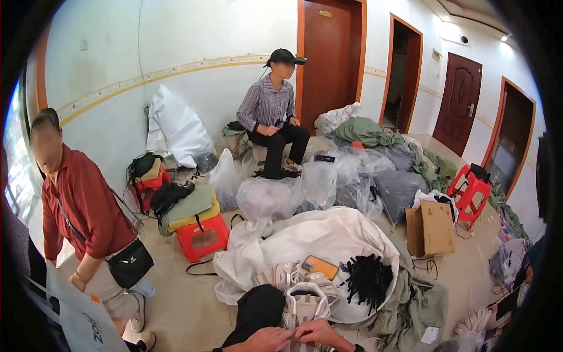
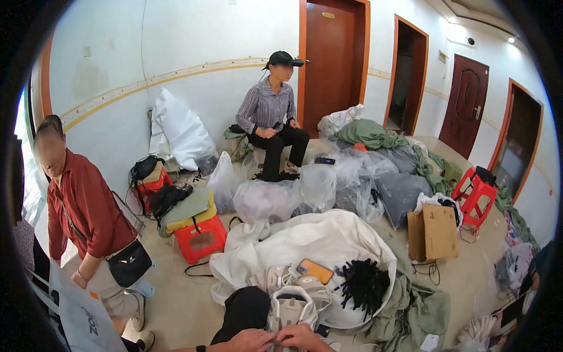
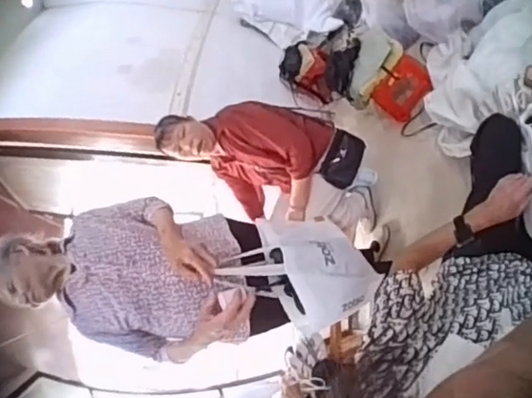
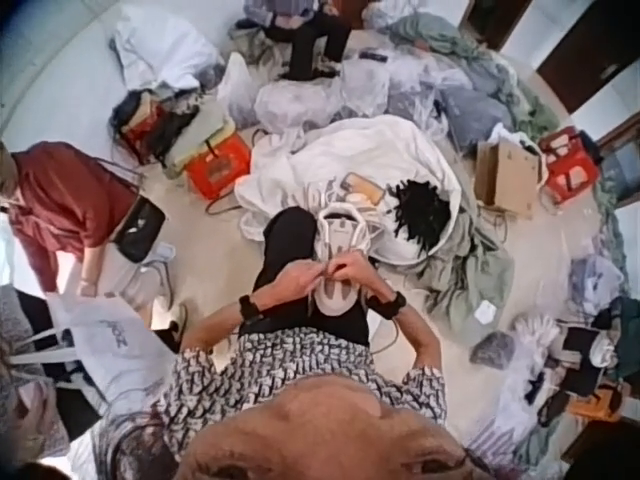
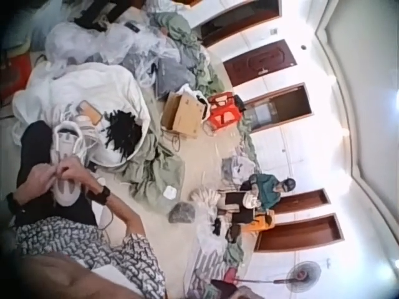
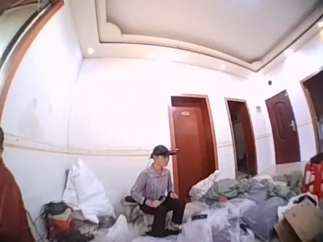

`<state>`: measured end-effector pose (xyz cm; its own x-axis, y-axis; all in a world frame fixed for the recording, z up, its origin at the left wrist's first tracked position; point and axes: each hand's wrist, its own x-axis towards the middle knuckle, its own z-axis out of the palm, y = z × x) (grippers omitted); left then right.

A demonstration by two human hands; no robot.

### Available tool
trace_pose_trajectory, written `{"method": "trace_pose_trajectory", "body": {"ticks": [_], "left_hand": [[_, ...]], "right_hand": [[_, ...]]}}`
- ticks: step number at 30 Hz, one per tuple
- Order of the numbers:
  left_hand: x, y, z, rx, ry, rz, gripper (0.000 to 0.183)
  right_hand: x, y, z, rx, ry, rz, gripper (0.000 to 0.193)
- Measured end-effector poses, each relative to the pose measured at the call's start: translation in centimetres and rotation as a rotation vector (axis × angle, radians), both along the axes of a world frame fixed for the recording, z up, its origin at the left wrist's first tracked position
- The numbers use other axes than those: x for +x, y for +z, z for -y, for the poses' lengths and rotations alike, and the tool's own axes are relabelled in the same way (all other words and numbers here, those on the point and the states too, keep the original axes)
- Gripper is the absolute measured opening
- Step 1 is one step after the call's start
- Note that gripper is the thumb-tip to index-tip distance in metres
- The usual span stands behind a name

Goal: The recorder is lacing a white athletic shoe while sitting among bags of components.

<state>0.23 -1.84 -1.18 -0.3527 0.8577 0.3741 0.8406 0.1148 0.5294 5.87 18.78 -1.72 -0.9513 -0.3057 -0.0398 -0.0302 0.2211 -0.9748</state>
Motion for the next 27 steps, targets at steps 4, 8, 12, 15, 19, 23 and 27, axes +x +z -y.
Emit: {"method": "trace_pose_trajectory", "body": {"ticks": [4, 8, 12, 15, 19, 23, 27], "left_hand": [[-0.6, 0.2, -0.7, 0.009, 0.002, 0.081, 0.025], [-0.6, 0.2, -1.2, 0.014, -0.041, 0.025, 0.019], [-1.1, 0.2, -1.6, 0.037, -0.039, 0.057, 0.016], [-0.8, 0.0, -1.3, 0.056, -0.045, 0.044, 0.013], [-1.7, 1.0, -2.0, 0.066, -0.049, 0.050, 0.012], [-1.7, 0.6, -2.2, 0.070, -0.031, 0.141, 0.010], [-1.4, 0.5, -2.0, 0.072, -0.015, 0.183, 0.009]], "right_hand": [[0.3, 0.9, 0.3, 0.033, -0.079, -0.068, 0.014], [1.7, 0.7, 0.7, 0.213, -0.141, -0.307, 0.013], [1.4, 0.3, 0.8, 0.185, -0.178, -0.289, 0.012], [1.6, 0.7, 1.1, 0.136, -0.155, -0.293, 0.011], [0.9, 0.7, 0.7, 0.044, -0.211, -0.207, 0.011], [0.4, 0.7, 0.5, 0.000, -0.219, -0.144, 0.011], [0.8, 1.1, 1.0, -0.020, -0.204, -0.124, 0.012]]}}
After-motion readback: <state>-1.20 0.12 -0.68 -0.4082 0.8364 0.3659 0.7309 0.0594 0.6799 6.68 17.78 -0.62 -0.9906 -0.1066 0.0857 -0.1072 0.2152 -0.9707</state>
